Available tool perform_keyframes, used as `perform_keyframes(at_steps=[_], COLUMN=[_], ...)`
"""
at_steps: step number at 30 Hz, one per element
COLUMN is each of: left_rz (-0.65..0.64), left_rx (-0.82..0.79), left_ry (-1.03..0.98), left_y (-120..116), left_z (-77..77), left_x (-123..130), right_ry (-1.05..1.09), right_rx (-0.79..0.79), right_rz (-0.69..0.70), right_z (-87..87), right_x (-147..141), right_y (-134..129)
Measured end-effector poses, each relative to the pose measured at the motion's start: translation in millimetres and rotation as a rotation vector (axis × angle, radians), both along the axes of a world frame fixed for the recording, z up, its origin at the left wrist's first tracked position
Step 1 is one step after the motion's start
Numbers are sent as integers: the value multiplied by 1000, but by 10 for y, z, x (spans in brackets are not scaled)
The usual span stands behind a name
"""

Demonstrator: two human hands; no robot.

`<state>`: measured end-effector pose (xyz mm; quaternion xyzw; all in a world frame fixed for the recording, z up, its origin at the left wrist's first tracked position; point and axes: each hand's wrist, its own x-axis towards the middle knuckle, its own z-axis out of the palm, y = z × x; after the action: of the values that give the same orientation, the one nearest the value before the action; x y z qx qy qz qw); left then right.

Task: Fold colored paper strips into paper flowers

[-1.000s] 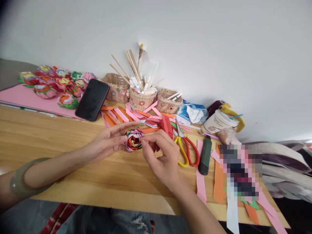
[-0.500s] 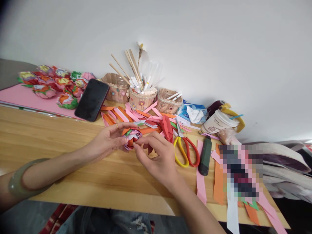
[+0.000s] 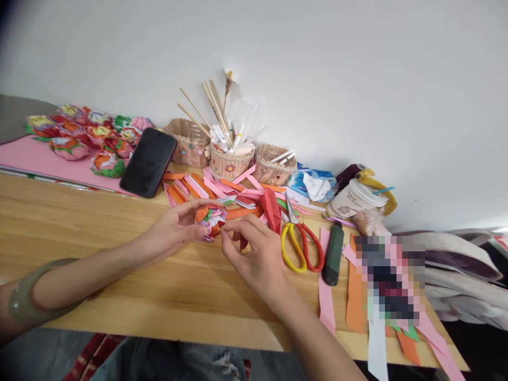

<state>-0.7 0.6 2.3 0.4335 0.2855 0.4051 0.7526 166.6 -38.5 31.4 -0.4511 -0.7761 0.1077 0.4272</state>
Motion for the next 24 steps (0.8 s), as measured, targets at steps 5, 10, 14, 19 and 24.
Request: perform_keyframes(at_steps=[5,10,14,19,24], left_rz=[45,97,165,208,216], left_rx=[82,287,416,484,519], left_ry=[1,41,41,38,21], left_y=[12,23,8,-19,-23], left_z=[-25,-44,-35,-25,-36], left_x=[12,6,2,7,5], right_ry=[26,135,215,191,185], right_rx=[-53,-255,-333,-260,-151], right_rz=[-30,-30,-17,2,17], right_z=[19,64,56,49,33], right_x=[-3,15,26,25,23], right_y=[-2,-5,8,-3,-20])
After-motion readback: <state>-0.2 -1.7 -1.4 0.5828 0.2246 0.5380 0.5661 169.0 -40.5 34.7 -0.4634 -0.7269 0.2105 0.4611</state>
